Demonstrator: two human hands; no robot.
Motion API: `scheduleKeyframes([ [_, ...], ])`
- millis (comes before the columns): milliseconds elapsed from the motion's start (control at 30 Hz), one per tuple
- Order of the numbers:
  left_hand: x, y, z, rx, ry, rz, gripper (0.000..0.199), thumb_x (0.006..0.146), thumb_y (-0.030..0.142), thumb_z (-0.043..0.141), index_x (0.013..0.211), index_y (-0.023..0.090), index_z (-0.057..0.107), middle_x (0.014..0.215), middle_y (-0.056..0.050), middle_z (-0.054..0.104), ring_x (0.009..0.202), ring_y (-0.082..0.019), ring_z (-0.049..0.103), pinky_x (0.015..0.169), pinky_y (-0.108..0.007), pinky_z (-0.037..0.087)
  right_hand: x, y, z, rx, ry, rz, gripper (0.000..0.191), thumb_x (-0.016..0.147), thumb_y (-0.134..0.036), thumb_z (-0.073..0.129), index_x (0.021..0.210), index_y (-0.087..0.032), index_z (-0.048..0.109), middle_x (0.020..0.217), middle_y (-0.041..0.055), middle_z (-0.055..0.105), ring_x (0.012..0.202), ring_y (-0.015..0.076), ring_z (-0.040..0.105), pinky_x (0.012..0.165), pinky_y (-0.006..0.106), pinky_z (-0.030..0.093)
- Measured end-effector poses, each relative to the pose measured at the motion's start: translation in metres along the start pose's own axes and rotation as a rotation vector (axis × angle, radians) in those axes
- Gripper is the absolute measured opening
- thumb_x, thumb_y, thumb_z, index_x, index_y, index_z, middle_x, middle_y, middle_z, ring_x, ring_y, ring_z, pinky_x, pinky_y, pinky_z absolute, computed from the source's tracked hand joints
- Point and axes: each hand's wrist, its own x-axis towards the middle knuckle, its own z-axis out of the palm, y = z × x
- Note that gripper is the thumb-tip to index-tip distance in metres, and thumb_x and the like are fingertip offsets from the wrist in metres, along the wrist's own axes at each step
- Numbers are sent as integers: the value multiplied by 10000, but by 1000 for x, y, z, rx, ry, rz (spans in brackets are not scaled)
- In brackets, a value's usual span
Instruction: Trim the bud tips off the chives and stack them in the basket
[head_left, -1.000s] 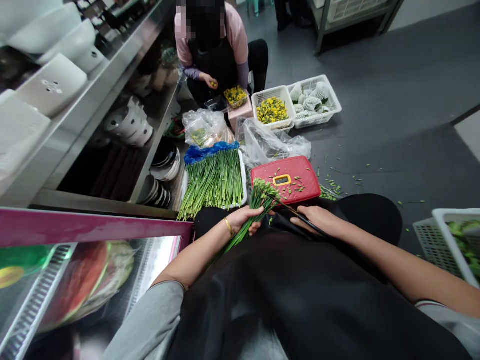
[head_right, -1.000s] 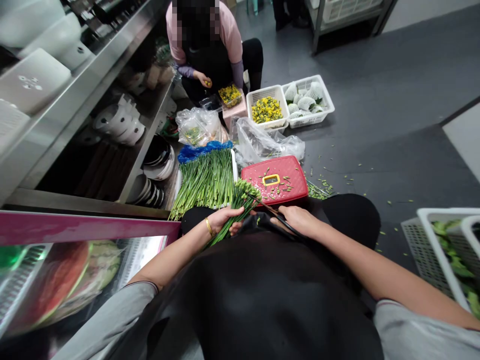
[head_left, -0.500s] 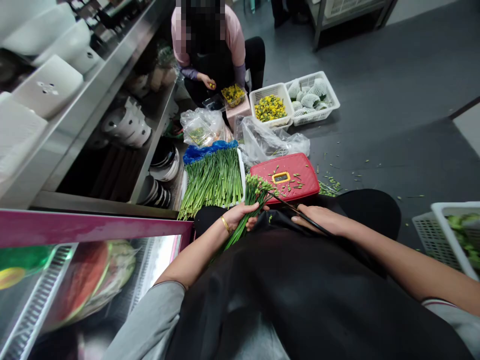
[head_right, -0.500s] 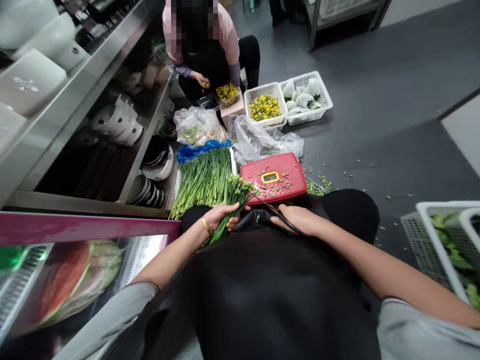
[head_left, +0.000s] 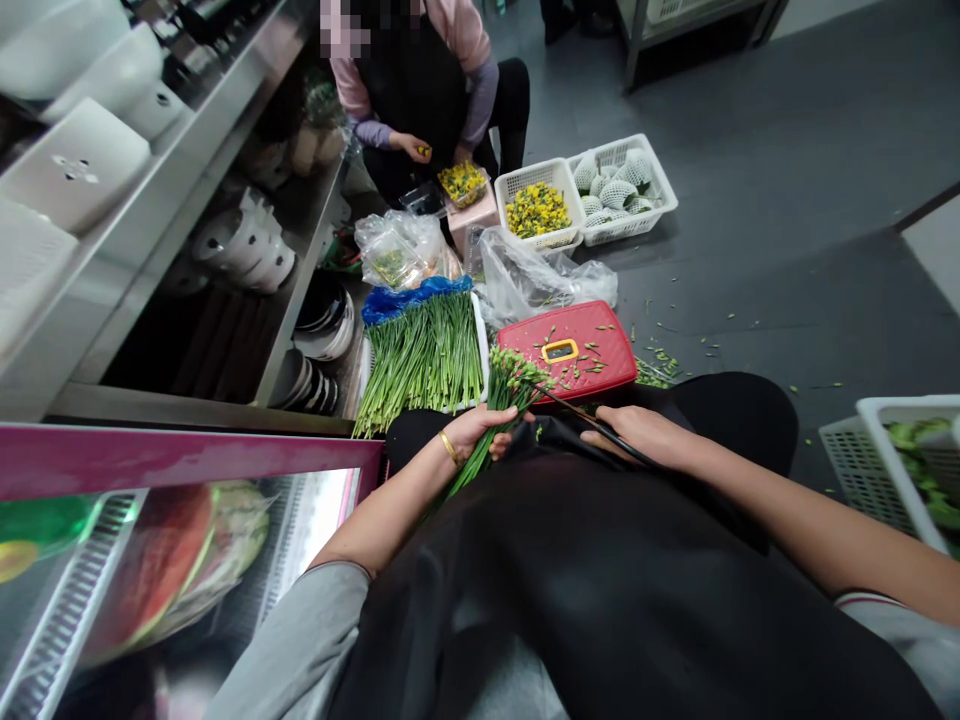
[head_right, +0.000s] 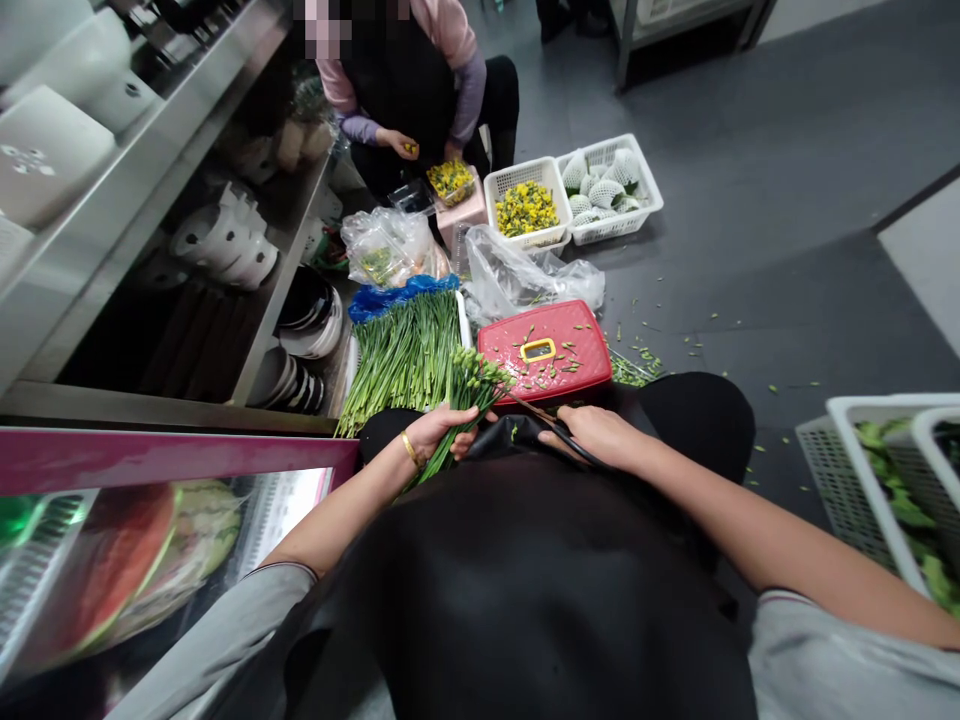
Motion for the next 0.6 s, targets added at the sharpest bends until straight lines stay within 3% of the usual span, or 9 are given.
scheduleKeyframes([
  [200, -2, 0, 2, -2, -11, -13, 592, 760, 492, 646, 1180, 83, 564, 452, 78, 400, 340, -63, 362, 374, -191, 325, -3, -2, -3, 20, -108, -28, 396, 922, -514, 295, 936, -166, 483, 1050, 165, 631, 928, 268, 636, 752, 316, 460],
  [400, 2, -6, 10, 77, 6, -85, 607, 726, 504, 680, 1145, 72, 598, 418, 65, 414, 342, -66, 381, 375, -185, 321, 5, -14, -9, -26, -46, -68, 382, 926, -486, 305, 976, -154, 489, 1079, 168, 627, 944, 271, 632, 757, 316, 460],
  [600, 1, -6, 9, 69, -5, -63, 599, 709, 502, 695, 1133, 89, 606, 425, 68, 415, 347, -67, 377, 375, -185, 320, 18, -5, 12, 42, 11, -84, 401, 932, -501, 291, 900, -165, 507, 944, 136, 658, 846, 231, 639, 686, 274, 443],
])
